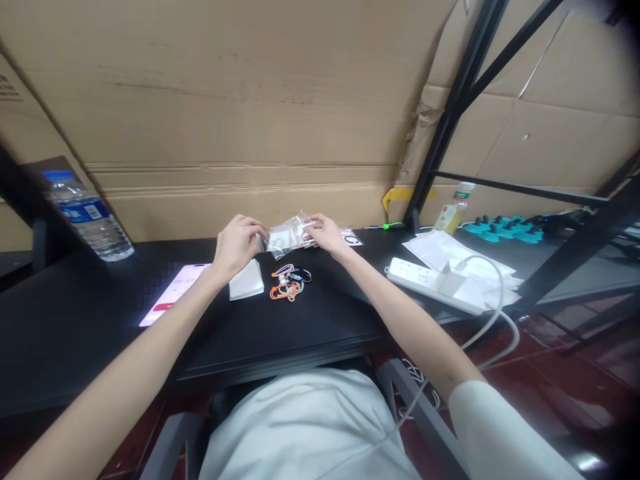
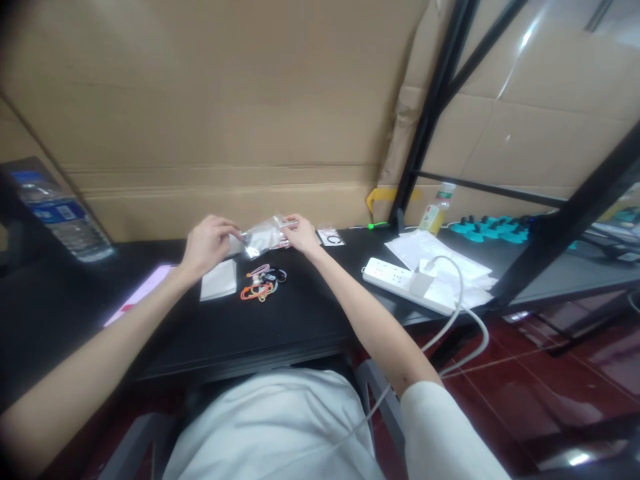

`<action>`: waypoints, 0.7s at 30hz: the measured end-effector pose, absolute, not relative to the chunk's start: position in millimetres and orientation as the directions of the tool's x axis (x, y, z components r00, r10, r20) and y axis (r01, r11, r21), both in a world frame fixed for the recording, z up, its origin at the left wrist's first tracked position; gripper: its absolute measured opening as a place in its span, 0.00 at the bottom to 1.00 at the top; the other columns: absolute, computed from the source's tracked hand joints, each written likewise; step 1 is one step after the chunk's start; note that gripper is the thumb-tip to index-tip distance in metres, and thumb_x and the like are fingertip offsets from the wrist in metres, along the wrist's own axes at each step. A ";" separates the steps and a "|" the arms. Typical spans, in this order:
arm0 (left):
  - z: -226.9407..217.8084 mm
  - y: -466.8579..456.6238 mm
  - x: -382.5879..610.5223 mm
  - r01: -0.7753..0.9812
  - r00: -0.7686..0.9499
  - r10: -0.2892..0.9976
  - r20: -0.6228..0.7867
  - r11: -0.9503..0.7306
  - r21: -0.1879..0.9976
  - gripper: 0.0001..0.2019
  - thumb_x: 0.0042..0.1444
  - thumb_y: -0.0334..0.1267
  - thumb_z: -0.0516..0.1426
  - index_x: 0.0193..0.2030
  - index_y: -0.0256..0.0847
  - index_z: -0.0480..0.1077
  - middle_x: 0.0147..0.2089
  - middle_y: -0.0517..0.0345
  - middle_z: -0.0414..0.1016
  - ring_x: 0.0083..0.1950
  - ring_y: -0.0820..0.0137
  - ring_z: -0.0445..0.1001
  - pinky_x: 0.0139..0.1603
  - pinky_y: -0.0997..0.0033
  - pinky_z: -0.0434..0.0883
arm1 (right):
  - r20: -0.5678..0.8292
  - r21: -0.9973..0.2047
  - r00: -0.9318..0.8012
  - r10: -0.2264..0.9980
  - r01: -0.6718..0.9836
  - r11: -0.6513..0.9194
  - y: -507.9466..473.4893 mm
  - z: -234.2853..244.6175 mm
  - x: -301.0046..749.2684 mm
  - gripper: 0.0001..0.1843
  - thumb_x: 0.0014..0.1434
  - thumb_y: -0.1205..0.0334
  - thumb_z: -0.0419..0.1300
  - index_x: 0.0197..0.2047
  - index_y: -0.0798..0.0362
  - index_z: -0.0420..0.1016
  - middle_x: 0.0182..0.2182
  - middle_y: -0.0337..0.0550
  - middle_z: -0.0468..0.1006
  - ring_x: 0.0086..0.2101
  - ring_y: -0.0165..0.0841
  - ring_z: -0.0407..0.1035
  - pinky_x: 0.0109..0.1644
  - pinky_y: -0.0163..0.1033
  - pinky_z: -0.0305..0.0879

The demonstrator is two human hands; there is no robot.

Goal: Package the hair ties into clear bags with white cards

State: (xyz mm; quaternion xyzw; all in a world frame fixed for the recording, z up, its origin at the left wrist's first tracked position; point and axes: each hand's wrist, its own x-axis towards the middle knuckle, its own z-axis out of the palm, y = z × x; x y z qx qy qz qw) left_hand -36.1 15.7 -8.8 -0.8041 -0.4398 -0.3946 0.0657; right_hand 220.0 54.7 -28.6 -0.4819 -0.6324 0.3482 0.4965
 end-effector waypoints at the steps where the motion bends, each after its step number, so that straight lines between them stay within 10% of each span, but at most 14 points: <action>1: -7.8 14.1 -35.0 0.784 0.251 0.651 0.717 -0.571 0.244 0.16 0.60 0.28 0.52 0.33 0.47 0.81 0.46 0.53 0.84 0.55 0.54 0.76 0.61 0.51 0.71 | 0.275 -0.933 -0.046 0.960 0.227 0.278 51.2 -27.4 216.2 0.11 0.65 0.68 0.63 0.50 0.53 0.72 0.41 0.45 0.83 0.34 0.32 0.81 0.30 0.30 0.74; 6: -2.2 4.3 -23.6 0.812 0.288 0.640 0.712 -0.558 0.172 0.25 0.60 0.53 0.63 0.60 0.43 0.74 0.60 0.45 0.79 0.63 0.49 0.73 0.71 0.45 0.62 | 0.205 -0.972 -0.063 0.977 0.104 0.211 30.1 -25.6 190.3 0.13 0.65 0.70 0.63 0.49 0.51 0.65 0.41 0.44 0.80 0.35 0.31 0.81 0.30 0.30 0.75; 11: -8.0 6.6 -23.8 0.843 0.438 0.705 0.557 -0.538 0.018 0.33 0.53 0.59 0.69 0.62 0.45 0.73 0.63 0.41 0.77 0.69 0.41 0.67 0.78 0.33 0.35 | 0.275 -0.959 -0.104 0.956 0.042 0.281 12.9 -23.6 172.4 0.11 0.63 0.67 0.66 0.43 0.50 0.67 0.42 0.42 0.80 0.37 0.33 0.80 0.34 0.36 0.80; 21: -15.6 -2.5 -11.2 0.871 0.439 0.668 0.600 -0.480 -0.103 0.41 0.61 0.59 0.62 0.73 0.35 0.60 0.67 0.32 0.72 0.69 0.41 0.68 0.78 0.33 0.41 | 0.215 -0.965 -0.235 0.948 -0.203 0.168 0.3 -19.5 170.5 0.15 0.56 0.62 0.73 0.34 0.51 0.69 0.37 0.40 0.80 0.41 0.33 0.79 0.40 0.35 0.80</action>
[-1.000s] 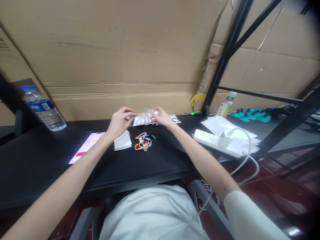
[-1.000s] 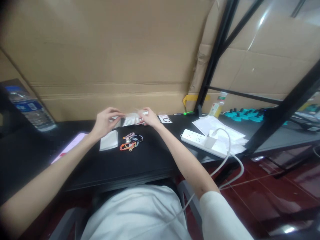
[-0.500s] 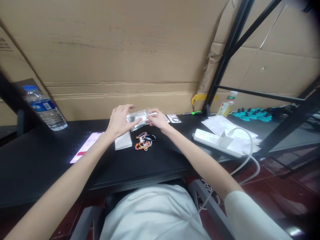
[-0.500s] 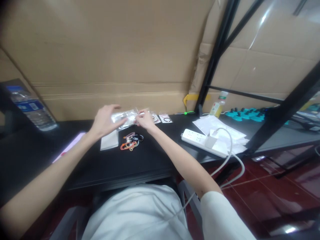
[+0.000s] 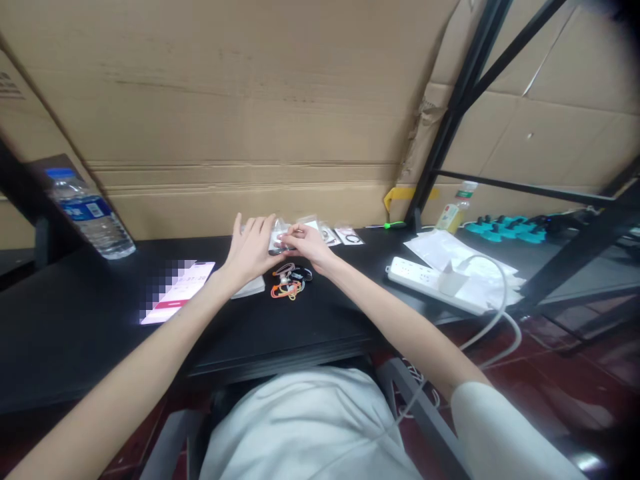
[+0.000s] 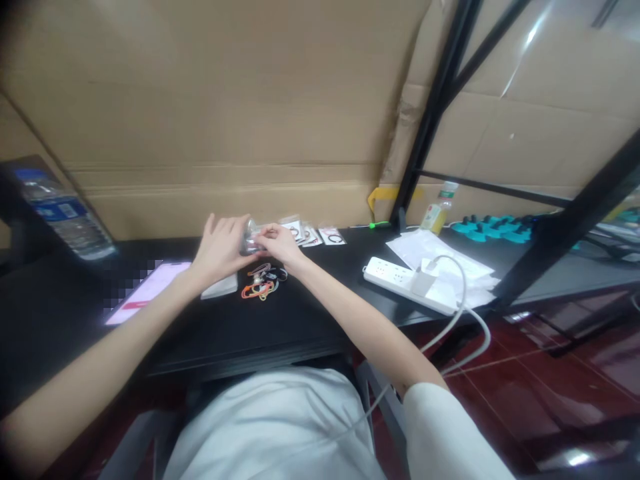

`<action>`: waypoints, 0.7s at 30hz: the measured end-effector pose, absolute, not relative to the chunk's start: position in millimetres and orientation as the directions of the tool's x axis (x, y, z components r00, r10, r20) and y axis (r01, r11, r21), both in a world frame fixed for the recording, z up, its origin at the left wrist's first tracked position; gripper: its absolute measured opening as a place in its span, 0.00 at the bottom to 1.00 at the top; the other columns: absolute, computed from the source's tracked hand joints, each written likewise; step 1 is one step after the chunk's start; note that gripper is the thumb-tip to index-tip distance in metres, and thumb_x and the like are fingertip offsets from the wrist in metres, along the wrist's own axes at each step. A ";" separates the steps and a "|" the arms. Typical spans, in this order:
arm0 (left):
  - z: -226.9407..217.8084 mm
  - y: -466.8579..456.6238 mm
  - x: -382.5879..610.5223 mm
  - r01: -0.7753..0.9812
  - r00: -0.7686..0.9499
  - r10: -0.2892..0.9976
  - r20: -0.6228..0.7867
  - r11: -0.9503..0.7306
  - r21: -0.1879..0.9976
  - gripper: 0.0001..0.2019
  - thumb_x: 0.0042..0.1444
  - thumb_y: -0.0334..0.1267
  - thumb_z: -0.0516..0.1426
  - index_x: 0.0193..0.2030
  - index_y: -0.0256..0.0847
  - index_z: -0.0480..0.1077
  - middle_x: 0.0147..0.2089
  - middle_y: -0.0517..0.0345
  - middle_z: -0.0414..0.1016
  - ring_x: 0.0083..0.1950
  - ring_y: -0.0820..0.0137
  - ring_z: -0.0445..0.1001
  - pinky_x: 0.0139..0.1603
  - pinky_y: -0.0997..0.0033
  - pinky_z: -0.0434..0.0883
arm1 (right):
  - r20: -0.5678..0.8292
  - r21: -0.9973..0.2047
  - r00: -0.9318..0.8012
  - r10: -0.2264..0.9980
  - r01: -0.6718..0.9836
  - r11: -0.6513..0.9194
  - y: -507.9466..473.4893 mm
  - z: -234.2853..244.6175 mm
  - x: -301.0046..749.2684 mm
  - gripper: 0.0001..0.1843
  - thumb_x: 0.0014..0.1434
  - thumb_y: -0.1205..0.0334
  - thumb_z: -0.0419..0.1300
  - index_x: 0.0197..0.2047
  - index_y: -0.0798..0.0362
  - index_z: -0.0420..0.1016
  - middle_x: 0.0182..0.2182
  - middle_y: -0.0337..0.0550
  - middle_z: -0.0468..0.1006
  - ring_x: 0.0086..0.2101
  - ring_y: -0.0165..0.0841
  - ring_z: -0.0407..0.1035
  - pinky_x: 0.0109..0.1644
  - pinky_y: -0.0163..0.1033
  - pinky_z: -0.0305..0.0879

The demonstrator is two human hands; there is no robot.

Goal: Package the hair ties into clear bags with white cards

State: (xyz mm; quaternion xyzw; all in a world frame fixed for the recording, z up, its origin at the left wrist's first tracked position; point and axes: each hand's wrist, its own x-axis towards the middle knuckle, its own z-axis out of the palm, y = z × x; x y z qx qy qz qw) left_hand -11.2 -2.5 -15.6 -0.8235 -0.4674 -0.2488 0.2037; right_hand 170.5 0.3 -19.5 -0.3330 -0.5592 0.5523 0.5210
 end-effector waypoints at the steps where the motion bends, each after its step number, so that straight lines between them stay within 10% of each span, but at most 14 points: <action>1: -15.1 -3.8 -10.2 0.872 0.444 0.664 0.601 -0.473 -0.122 0.38 0.62 0.56 0.61 0.72 0.34 0.62 0.66 0.33 0.73 0.69 0.41 0.68 0.78 0.34 0.43 | 0.229 -0.962 -0.251 0.941 -0.205 0.179 -0.1 -19.3 170.6 0.15 0.55 0.60 0.74 0.34 0.51 0.70 0.37 0.40 0.80 0.42 0.33 0.78 0.40 0.35 0.80; 13: -4.9 -10.0 -8.8 0.904 0.388 0.727 0.566 -0.421 -0.079 0.21 0.63 0.43 0.56 0.60 0.36 0.67 0.58 0.37 0.76 0.60 0.44 0.72 0.59 0.45 0.66 | 0.479 -0.876 -0.150 0.865 -0.022 0.482 20.6 -20.6 179.8 0.23 0.56 0.48 0.73 0.45 0.48 0.67 0.37 0.39 0.79 0.36 0.34 0.76 0.34 0.36 0.72; 21: -6.0 -8.5 -11.3 0.908 0.385 0.725 0.572 -0.408 -0.093 0.21 0.64 0.44 0.55 0.60 0.35 0.66 0.58 0.38 0.75 0.58 0.44 0.71 0.56 0.46 0.66 | 0.806 -0.435 -0.134 0.577 0.526 0.730 5.1 -17.0 187.0 0.09 0.65 0.56 0.68 0.44 0.49 0.74 0.52 0.47 0.74 0.44 0.37 0.74 0.54 0.48 0.71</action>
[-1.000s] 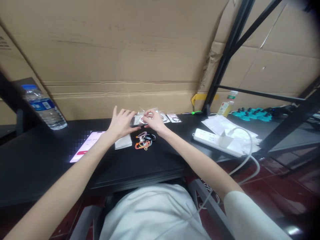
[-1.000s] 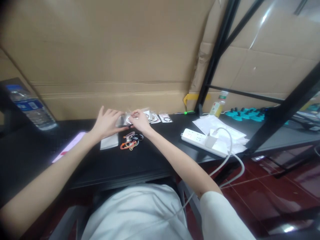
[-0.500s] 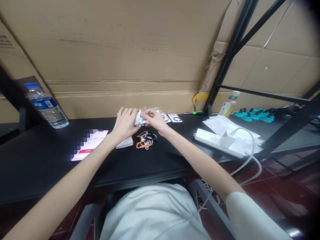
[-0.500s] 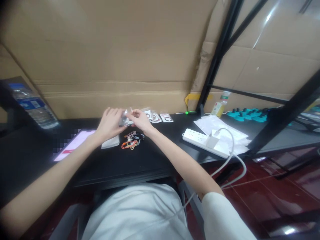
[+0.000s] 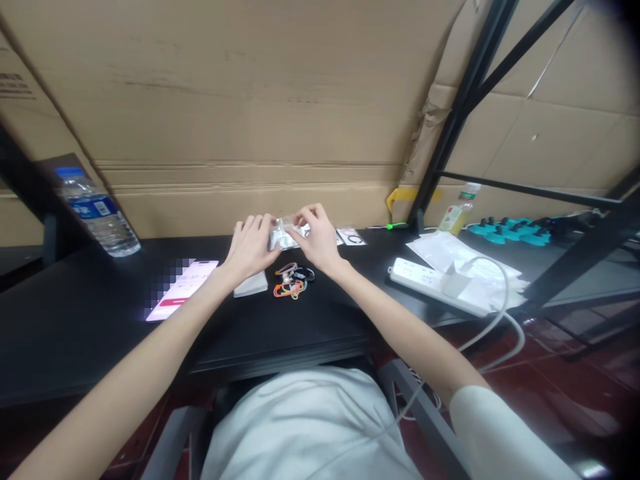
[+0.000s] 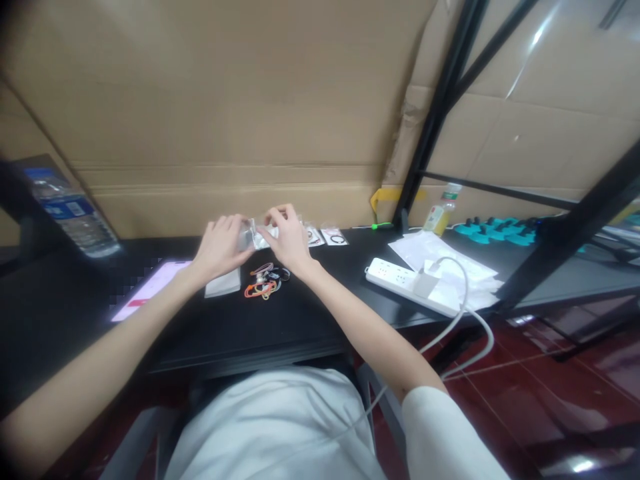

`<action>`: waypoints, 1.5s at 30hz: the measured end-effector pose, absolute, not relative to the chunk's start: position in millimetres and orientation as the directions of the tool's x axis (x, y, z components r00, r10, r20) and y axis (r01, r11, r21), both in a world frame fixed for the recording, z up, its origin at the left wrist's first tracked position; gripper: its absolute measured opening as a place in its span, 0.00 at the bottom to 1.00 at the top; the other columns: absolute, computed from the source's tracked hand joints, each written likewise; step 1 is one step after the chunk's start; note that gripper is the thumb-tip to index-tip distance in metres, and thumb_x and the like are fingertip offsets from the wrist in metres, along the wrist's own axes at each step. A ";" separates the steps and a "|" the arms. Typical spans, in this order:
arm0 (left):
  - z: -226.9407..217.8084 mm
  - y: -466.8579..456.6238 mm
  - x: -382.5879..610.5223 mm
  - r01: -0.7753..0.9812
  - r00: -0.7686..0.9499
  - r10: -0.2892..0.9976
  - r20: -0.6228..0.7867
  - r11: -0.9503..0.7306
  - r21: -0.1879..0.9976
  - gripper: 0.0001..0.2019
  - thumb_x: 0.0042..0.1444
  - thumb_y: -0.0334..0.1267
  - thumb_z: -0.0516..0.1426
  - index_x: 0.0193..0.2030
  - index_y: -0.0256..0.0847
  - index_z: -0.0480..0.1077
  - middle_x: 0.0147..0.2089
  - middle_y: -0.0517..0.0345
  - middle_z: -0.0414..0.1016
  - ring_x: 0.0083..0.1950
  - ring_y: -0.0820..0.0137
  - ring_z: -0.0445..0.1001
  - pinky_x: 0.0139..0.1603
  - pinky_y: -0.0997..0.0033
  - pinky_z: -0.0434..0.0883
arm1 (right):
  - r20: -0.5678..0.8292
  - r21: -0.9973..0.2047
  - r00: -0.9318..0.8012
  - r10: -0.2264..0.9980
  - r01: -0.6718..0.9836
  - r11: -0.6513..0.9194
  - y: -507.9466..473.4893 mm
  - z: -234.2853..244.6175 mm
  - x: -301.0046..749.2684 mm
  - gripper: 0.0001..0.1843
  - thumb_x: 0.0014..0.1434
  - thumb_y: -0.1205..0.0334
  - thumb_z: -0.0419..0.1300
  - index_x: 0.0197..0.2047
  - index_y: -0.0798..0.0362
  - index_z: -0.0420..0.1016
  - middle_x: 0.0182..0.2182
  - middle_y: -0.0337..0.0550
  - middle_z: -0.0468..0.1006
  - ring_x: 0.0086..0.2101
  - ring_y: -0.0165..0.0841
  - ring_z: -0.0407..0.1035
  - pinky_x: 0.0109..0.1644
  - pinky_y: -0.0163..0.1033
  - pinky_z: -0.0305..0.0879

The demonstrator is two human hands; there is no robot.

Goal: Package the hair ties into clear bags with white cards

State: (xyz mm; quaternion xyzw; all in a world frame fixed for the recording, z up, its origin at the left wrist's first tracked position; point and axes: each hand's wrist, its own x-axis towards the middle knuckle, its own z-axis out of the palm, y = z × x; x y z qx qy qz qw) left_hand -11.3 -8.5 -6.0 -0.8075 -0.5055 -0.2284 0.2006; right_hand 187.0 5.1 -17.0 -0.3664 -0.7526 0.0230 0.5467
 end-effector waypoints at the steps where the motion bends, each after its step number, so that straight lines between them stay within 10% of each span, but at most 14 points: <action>1: -6.5 -8.1 -11.7 0.908 0.385 0.723 0.574 -0.407 -0.096 0.22 0.64 0.45 0.55 0.60 0.35 0.66 0.58 0.38 0.75 0.58 0.44 0.71 0.56 0.46 0.66 | 0.810 -0.403 -0.152 0.566 0.556 0.727 4.0 -17.5 186.7 0.08 0.65 0.56 0.68 0.43 0.49 0.77 0.53 0.48 0.73 0.46 0.38 0.74 0.55 0.48 0.71; 19: -14.9 -4.3 -15.0 0.908 0.397 0.739 0.544 -0.402 -0.117 0.23 0.63 0.45 0.55 0.62 0.36 0.65 0.59 0.36 0.74 0.61 0.43 0.69 0.58 0.45 0.64 | 0.446 -0.868 -0.394 0.804 0.030 0.496 13.9 -21.0 184.6 0.12 0.67 0.51 0.67 0.45 0.49 0.88 0.51 0.45 0.86 0.54 0.38 0.77 0.63 0.47 0.67; 30: -1.2 -16.1 -8.3 0.884 0.405 0.723 0.559 -0.466 -0.037 0.21 0.63 0.50 0.58 0.58 0.41 0.67 0.58 0.42 0.77 0.61 0.47 0.72 0.60 0.48 0.67 | 0.298 -0.928 -0.450 0.842 0.070 0.365 8.5 -13.6 184.4 0.35 0.71 0.29 0.50 0.51 0.48 0.86 0.58 0.51 0.83 0.61 0.44 0.74 0.62 0.54 0.73; 45: -1.0 -12.5 -12.6 0.907 0.360 0.742 0.566 -0.420 -0.027 0.21 0.64 0.45 0.57 0.60 0.40 0.66 0.59 0.41 0.77 0.60 0.46 0.74 0.59 0.49 0.67 | 0.332 -0.911 -0.394 0.857 0.102 0.400 10.2 -13.9 182.2 0.34 0.74 0.34 0.48 0.51 0.50 0.85 0.58 0.52 0.82 0.56 0.42 0.76 0.55 0.48 0.76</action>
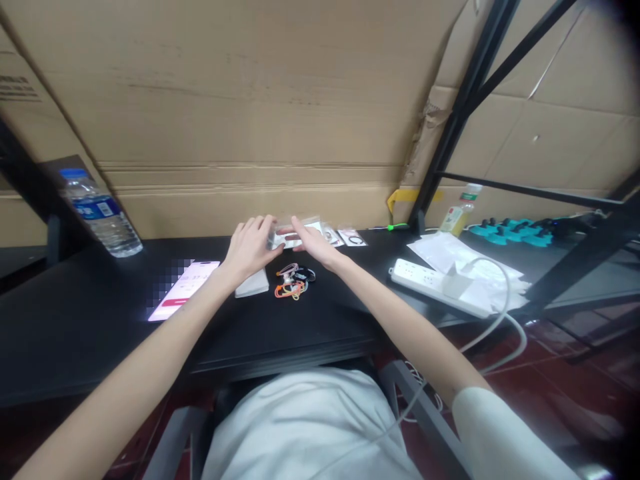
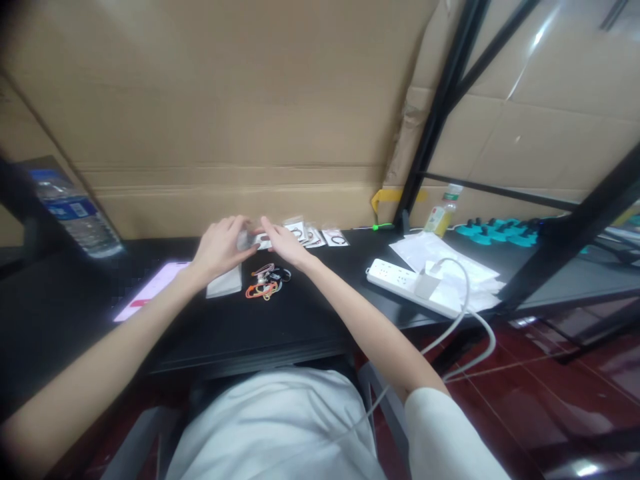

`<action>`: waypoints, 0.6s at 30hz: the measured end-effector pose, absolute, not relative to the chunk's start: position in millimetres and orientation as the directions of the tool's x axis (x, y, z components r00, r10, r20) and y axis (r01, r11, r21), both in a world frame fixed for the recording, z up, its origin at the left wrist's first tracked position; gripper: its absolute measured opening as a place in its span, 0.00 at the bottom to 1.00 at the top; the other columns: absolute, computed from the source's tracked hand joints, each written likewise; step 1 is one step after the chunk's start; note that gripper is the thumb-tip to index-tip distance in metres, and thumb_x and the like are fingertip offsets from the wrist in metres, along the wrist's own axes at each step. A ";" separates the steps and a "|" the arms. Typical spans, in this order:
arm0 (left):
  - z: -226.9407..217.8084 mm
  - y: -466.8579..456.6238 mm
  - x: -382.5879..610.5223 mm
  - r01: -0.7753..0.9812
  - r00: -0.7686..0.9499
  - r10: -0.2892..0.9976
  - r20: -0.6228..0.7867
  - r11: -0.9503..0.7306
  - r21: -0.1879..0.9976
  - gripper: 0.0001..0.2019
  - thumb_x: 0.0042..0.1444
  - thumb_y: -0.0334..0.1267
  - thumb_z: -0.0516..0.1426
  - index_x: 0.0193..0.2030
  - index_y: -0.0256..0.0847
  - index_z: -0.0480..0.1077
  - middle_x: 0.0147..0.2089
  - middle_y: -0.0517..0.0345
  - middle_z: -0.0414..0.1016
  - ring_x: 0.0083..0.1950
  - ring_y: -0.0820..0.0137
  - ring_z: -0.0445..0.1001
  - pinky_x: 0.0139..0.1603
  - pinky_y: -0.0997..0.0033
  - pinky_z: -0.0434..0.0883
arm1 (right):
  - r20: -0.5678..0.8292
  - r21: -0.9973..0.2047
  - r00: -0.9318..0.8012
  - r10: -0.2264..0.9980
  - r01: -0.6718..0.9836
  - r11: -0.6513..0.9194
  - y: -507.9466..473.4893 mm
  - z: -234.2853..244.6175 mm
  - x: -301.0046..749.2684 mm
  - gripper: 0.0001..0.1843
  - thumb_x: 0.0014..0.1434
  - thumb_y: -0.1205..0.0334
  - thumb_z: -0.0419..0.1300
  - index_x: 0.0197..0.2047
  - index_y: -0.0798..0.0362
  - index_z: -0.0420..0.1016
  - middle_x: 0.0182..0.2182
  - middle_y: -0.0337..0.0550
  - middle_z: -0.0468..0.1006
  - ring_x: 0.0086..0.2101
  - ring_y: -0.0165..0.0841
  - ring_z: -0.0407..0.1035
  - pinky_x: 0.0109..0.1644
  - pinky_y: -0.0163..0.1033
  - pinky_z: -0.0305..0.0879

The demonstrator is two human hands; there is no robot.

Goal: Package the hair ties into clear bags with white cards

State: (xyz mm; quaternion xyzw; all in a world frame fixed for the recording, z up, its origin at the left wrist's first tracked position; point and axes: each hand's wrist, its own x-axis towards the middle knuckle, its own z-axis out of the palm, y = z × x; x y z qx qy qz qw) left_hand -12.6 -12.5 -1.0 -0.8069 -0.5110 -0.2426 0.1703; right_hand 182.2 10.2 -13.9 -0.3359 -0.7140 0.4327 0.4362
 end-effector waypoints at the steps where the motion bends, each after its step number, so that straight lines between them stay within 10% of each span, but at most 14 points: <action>1: -0.8 -12.0 -13.3 0.910 0.352 0.744 0.568 -0.415 -0.021 0.21 0.65 0.46 0.57 0.61 0.40 0.66 0.59 0.40 0.77 0.61 0.46 0.73 0.59 0.49 0.67 | 0.357 -0.891 -0.407 0.841 0.121 0.437 10.7 -14.3 182.3 0.30 0.74 0.36 0.51 0.50 0.50 0.85 0.58 0.51 0.82 0.56 0.41 0.76 0.56 0.48 0.75; 5: -0.3 -9.8 -16.1 0.918 0.330 0.753 0.570 -0.396 -0.007 0.24 0.66 0.48 0.56 0.64 0.40 0.65 0.61 0.38 0.77 0.63 0.44 0.72 0.62 0.47 0.66 | 0.511 -0.716 -0.424 0.748 0.272 0.643 14.2 -16.7 184.0 0.11 0.69 0.52 0.66 0.45 0.49 0.87 0.51 0.47 0.86 0.59 0.40 0.74 0.68 0.52 0.64; 10: -2.8 -7.8 -17.2 0.914 0.342 0.742 0.577 -0.405 -0.020 0.27 0.66 0.47 0.55 0.69 0.39 0.62 0.64 0.37 0.75 0.65 0.44 0.70 0.63 0.46 0.65 | 0.557 -0.658 -0.416 0.719 0.308 0.688 15.6 -17.5 185.9 0.12 0.72 0.55 0.62 0.45 0.47 0.88 0.52 0.45 0.86 0.63 0.40 0.71 0.71 0.53 0.59; 18: 2.1 -4.0 -26.4 0.963 0.177 0.742 0.647 -0.268 0.043 0.25 0.65 0.43 0.54 0.65 0.35 0.64 0.60 0.34 0.76 0.63 0.41 0.72 0.61 0.43 0.67 | 0.665 -0.682 -0.022 0.746 0.388 0.619 15.0 -23.8 181.1 0.11 0.69 0.55 0.62 0.48 0.52 0.80 0.48 0.48 0.84 0.46 0.38 0.79 0.55 0.44 0.72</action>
